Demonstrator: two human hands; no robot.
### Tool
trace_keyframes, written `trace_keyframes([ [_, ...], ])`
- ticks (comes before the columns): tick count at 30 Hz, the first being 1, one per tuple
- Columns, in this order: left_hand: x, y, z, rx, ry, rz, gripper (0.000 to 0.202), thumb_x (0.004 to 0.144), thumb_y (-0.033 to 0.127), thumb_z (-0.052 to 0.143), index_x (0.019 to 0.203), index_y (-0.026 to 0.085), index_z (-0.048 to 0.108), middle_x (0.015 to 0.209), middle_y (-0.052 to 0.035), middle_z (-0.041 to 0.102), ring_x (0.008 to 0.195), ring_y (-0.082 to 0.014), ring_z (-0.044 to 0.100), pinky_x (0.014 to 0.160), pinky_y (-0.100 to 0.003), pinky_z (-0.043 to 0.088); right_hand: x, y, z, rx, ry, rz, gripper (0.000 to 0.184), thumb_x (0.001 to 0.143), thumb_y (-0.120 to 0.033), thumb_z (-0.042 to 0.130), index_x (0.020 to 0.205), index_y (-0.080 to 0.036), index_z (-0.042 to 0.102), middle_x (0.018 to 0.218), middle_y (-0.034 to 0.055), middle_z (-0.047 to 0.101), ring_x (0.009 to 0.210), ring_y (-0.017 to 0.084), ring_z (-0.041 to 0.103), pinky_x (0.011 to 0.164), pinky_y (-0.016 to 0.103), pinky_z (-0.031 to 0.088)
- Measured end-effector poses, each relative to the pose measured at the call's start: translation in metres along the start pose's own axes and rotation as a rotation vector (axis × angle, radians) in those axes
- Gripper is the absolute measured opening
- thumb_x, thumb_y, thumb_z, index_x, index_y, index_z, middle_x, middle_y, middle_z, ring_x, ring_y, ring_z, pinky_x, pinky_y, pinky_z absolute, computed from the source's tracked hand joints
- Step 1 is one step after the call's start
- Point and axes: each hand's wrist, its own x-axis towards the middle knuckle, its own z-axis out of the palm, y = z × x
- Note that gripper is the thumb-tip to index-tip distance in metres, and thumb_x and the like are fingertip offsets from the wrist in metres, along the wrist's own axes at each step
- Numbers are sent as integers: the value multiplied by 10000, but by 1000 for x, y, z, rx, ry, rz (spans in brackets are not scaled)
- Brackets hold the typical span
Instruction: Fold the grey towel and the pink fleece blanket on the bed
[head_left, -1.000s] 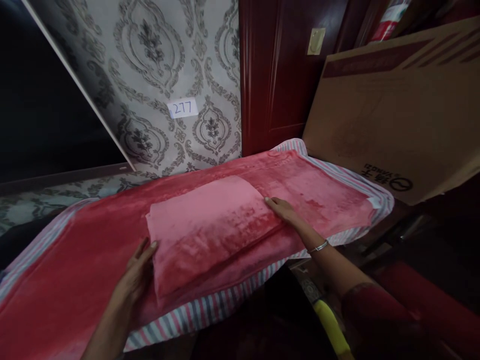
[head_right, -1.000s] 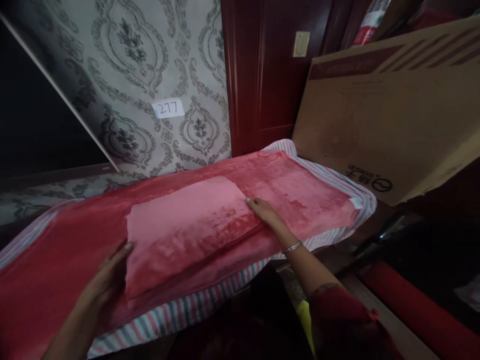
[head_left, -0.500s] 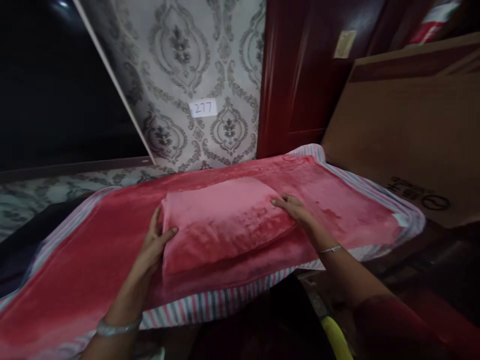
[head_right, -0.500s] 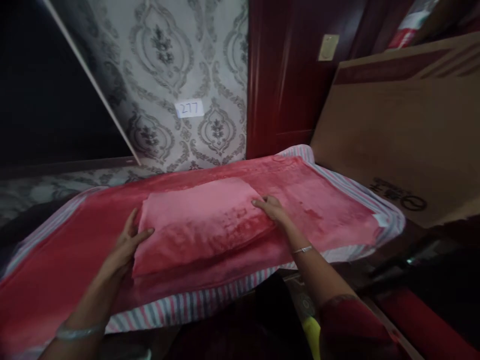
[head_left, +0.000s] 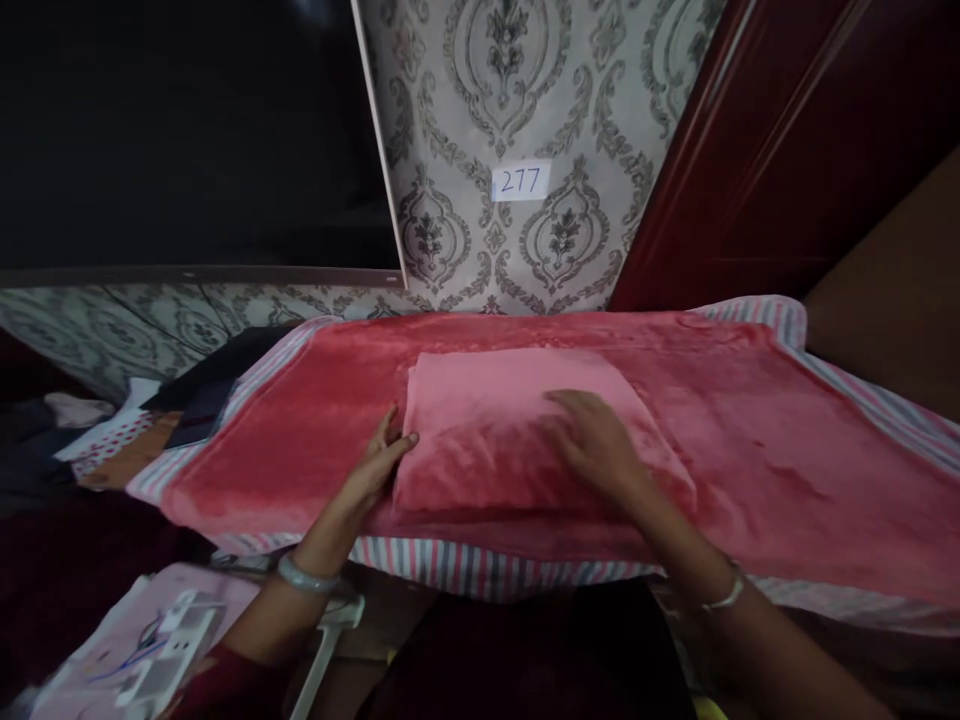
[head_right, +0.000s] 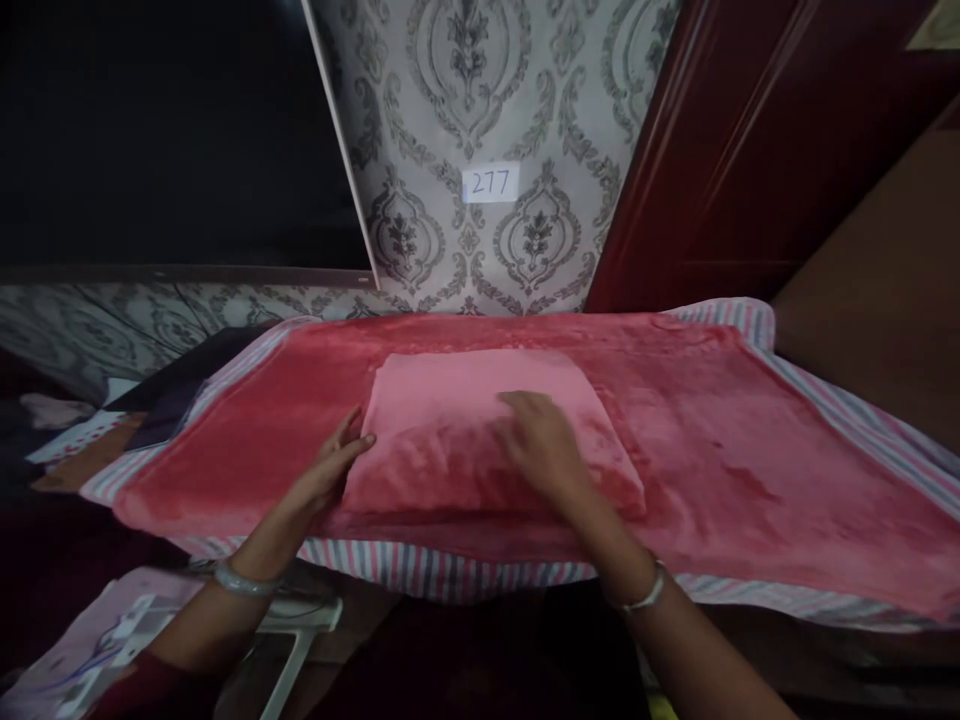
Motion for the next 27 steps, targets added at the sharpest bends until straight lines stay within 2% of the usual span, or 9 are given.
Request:
trace_keyframes([
  [4, -1, -6, -7, -3, 30, -3, 949, 780, 429, 712, 1596, 221, 275, 1377, -146, 625, 1185, -264, 652, 980, -367, 548, 15, -86, 50, 101, -394, -385, 568, 955, -453, 594, 1460, -204, 522, 1461, 128, 552, 1356, 286, 463, 1163, 488, 324],
  [7, 2, -6, -22, -28, 25, 5, 930, 725, 442, 749, 1545, 213, 376, 1297, -136, 663, 1065, -256, 692, 891, -369, 570, 11, -112, 83, 104, -519, -469, 703, 933, -522, 643, 1536, -232, 428, 1593, 105, 415, 1475, 274, 329, 1244, 494, 181],
  [9, 11, 1, -31, 54, 51, 85, 846, 712, 480, 752, 1464, 195, 490, 1359, -155, 629, 1068, -278, 689, 883, -396, 571, 7, -113, 97, 97, -521, -453, 688, 955, -473, 630, 1555, -225, 401, 1627, 100, 364, 1515, 257, 261, 1263, 496, 116],
  [12, 38, 21, -31, 340, 55, 315, 681, 786, 531, 667, 1359, 171, 592, 1448, -171, 572, 1201, -316, 634, 1021, -472, 511, 3, -107, 103, 142, -513, -431, 567, 997, -319, 567, 1543, -252, 428, 1608, 42, 409, 1527, 195, 236, 1272, 450, 102],
  [15, 74, 42, -8, 680, -94, 530, 624, 910, 494, 498, 1431, 152, 537, 1534, -169, 498, 1414, -307, 469, 1189, -510, 334, 2, -104, 99, 201, -547, -448, 493, 1013, -278, 533, 1503, -313, 487, 1590, -24, 439, 1532, 163, 214, 1273, 433, 104],
  [17, 98, 49, 15, 932, -223, 581, 630, 946, 459, 456, 1490, 143, 475, 1599, -172, 406, 1509, -294, 327, 1243, -531, 199, 1, -106, 96, 201, -569, -461, 463, 1015, -290, 535, 1477, -326, 520, 1588, -28, 441, 1540, 177, 195, 1272, 454, 92],
  [19, 119, 50, 34, 1148, -313, 548, 653, 955, 479, 457, 1520, 151, 437, 1629, -179, 341, 1537, -313, 256, 1245, -581, 114, 0, -107, 94, 195, -578, -451, 444, 1023, -341, 533, 1466, -321, 534, 1586, -15, 445, 1540, 198, 199, 1270, 473, 93],
  [21, 138, 46, 44, 1245, -325, 467, 691, 961, 547, 437, 1536, 164, 419, 1634, -185, 322, 1538, -340, 242, 1231, -614, 100, 0, -108, 94, 204, -583, -433, 451, 1033, -432, 510, 1468, -313, 533, 1585, -5, 446, 1536, 210, 216, 1267, 475, 106],
  [27, 188, 35, 27, 1121, -233, 286, 717, 940, 614, 418, 1472, 143, 515, 1581, -200, 410, 1518, -348, 289, 1232, -574, 157, 3, -105, 95, 200, -578, -436, 507, 1035, -538, 463, 1476, -294, 518, 1597, -10, 428, 1531, 209, 227, 1268, 460, 103],
])
